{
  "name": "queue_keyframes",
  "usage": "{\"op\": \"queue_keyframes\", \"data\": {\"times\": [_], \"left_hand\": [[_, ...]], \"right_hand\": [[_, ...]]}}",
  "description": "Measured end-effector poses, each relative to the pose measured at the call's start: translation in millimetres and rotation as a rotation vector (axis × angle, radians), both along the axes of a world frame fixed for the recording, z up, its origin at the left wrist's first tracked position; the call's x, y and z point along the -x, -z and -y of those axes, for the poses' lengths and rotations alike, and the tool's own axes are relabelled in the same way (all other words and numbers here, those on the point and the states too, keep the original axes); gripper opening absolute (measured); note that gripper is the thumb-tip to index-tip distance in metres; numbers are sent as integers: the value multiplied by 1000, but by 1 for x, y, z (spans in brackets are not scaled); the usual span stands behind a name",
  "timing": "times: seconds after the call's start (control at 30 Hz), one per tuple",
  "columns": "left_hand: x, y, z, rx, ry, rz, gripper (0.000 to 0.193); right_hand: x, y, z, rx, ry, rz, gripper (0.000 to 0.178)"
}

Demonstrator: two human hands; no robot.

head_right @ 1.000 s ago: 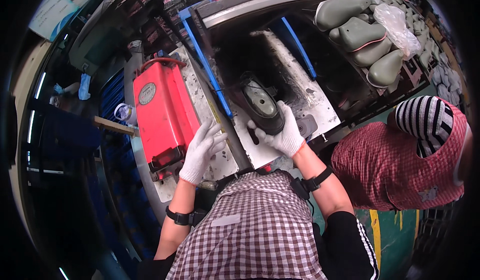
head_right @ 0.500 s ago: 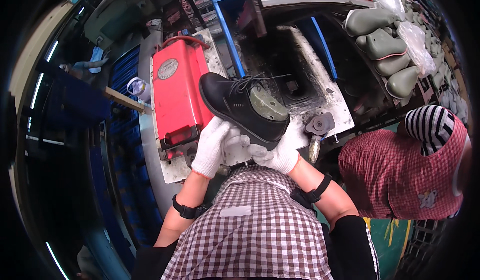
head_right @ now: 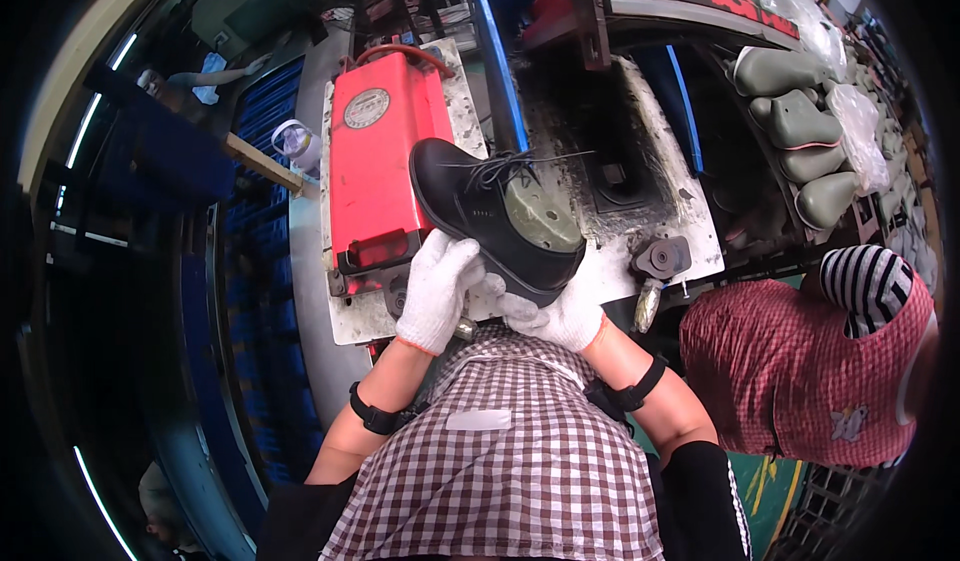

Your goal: Attaching the shoe upper to the sole using a hydraulic lasting machine in a factory environment.

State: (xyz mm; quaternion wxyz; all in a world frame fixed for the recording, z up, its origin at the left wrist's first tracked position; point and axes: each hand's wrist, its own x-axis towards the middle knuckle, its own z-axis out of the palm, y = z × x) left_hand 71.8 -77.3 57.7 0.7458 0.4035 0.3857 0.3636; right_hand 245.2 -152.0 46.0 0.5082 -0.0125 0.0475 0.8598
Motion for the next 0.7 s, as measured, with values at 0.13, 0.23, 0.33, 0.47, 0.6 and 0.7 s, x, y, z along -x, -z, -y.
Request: {"op": "queue_keyframes", "data": {"times": [0.13,0.23,0.33,0.47,0.6,0.7], "left_hand": [[0,6,-2,99,-92,131,30],[5,7,-6,34,-68,139,30],[13,5,-9,-38,-44,63,30],[20,1,-8,74,-35,271,24],[16,4,-2,7,-71,119,22],[14,6,-4,-95,-60,89,33]], "right_hand": [[4,-1,-1,80,24,108,70],[10,-1,-2,163,80,274,67],[17,-4,-5,211,152,364,77],[11,-12,-3,113,-37,146,82],[11,-14,-5,108,-17,139,84],[16,-17,-13,-89,-99,84,78]]}}
